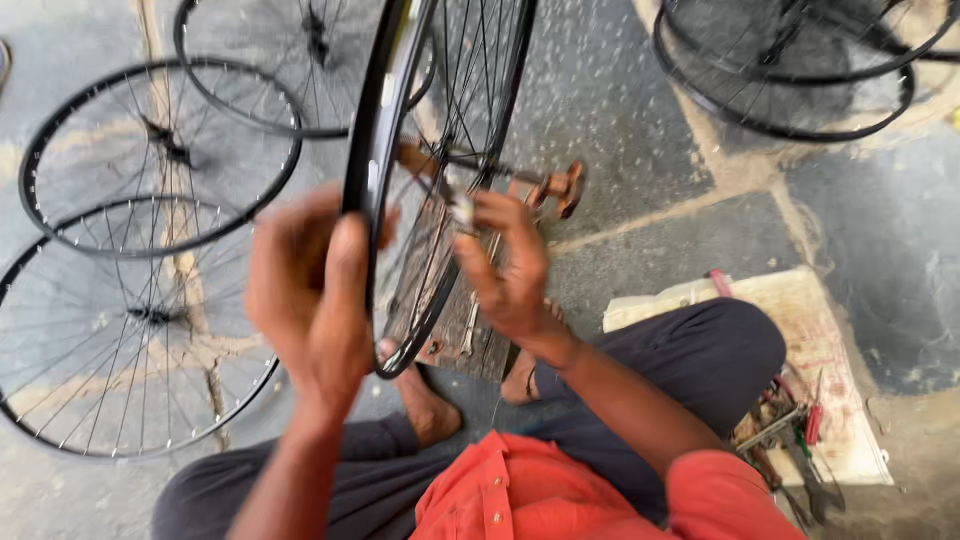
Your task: The person threads spokes through a bicycle wheel rim, places the wheel on a truing stand, and uses a spoke wrench to tighten the nipples.
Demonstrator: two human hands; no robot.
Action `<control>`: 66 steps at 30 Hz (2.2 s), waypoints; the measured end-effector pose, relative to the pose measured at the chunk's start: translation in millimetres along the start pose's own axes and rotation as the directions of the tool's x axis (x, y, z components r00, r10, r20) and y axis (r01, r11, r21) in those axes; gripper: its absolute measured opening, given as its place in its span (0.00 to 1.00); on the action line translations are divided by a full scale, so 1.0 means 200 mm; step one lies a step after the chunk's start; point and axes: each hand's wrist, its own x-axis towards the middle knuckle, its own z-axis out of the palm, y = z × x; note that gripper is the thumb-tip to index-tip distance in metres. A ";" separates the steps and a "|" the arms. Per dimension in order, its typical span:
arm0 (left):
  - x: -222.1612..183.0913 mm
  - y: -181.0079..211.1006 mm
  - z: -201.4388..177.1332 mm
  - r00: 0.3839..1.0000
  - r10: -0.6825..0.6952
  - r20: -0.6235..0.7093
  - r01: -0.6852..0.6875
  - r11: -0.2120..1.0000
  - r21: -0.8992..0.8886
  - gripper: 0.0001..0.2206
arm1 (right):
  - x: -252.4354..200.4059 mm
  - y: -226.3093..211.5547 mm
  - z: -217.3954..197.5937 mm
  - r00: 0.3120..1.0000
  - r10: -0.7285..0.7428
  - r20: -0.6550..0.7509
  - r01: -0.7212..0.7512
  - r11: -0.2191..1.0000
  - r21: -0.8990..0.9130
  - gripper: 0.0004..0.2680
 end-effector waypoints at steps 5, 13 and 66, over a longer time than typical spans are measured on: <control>-0.51 -0.96 -0.23 0.761 -0.576 -0.299 0.496 0.813 -0.305 0.14 | -0.52 0.65 -0.09 0.614 0.764 0.200 -0.546 0.594 -0.591 0.17; -0.74 -1.32 -0.40 0.799 -0.501 -0.331 0.474 0.865 -0.165 0.13 | -0.90 1.16 0.08 0.782 0.549 0.295 -0.296 0.744 -0.599 0.28; -0.80 -1.05 -0.10 0.992 -0.108 -0.061 0.124 0.916 0.382 0.20 | -0.95 1.34 0.10 0.682 0.688 0.249 -0.430 0.652 -0.624 0.29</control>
